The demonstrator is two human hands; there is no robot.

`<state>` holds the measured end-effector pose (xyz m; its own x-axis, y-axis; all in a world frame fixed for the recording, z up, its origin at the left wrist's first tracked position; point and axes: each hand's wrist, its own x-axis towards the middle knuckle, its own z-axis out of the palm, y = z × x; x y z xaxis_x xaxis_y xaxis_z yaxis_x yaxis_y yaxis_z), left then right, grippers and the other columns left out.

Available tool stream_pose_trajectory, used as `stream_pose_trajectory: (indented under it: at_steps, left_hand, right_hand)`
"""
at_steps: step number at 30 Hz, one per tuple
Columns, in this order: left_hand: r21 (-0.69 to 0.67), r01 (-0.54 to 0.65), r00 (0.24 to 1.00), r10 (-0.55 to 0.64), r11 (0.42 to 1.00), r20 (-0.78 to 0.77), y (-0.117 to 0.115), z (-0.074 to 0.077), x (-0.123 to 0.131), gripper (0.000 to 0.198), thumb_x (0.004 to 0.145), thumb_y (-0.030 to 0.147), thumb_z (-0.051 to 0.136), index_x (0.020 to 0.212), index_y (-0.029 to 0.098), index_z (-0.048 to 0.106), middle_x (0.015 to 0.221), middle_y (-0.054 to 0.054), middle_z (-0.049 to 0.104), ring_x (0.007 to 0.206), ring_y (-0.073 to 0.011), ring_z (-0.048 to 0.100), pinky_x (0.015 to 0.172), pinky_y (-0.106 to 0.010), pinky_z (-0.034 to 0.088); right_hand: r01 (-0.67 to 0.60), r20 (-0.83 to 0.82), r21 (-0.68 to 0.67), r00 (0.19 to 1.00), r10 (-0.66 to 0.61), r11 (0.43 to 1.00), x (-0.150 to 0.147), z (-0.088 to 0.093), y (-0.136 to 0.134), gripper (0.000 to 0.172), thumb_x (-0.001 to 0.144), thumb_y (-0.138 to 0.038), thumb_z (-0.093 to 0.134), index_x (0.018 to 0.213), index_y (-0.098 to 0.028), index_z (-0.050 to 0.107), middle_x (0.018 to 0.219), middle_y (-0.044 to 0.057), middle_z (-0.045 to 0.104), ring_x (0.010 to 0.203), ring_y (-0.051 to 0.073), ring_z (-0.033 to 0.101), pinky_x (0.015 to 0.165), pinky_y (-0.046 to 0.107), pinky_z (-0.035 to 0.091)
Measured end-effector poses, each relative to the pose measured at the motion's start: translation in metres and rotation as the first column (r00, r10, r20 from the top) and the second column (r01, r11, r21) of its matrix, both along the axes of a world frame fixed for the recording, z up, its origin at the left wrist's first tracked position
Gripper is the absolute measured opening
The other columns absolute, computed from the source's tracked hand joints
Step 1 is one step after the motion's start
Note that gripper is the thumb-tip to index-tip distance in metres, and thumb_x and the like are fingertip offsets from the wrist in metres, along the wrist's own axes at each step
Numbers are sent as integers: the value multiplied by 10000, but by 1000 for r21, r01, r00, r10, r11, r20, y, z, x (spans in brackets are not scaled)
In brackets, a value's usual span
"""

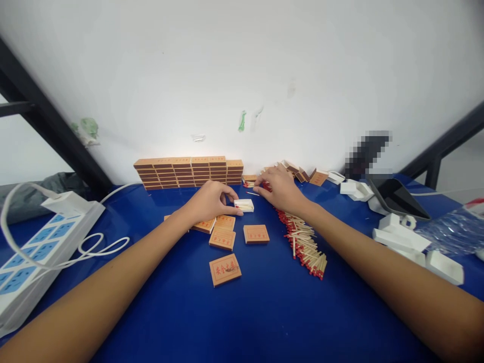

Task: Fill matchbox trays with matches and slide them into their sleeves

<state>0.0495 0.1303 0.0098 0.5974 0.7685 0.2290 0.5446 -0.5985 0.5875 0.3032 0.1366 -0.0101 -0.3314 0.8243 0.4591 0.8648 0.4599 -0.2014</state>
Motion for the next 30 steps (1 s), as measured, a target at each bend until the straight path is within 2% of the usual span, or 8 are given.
stream_pose_trajectory:
  at_steps: [4,14,24,30]
  left_hand:
    - [-1,-4,1000,4,1000,-6,1,-1,0,372,719,433,972,965,184,847,724,-23,756,637,-155,651,622,-283,486]
    - [-7,-1,1000,1,1000,-4,1,-2,0,376,723,455,967,964,192,847,742,-26,767,635,-155,658,616,-281,487]
    - [-8,6,1000,-6,1000,-5,1,-1,-1,380,732,462,958,959,179,845,739,-28,769,654,-161,677,628,-280,497]
    - [-11,2,1000,-2,1000,-8,1,-1,0,381,719,442,969,976,189,848,718,-21,757,633,-155,656,618,-275,489]
  right_hand:
    - [12,101,-58,995,-6,998,5,-3,7,163,993,-277,653,1098,-231,769,1189,140,691,1223,373,530,933,513,417]
    - [-25,83,-39,996,28,999,3,1,2,132,994,-287,648,946,-226,755,1078,123,687,1147,346,537,924,486,395]
    - [-21,85,-91,996,29,996,2,1,-2,107,959,-271,696,867,-216,707,1039,112,682,1145,346,551,905,467,413]
    - [-34,97,-98,994,44,995,-3,2,-8,94,962,-285,697,897,-219,715,1128,128,679,1182,357,537,935,480,413]
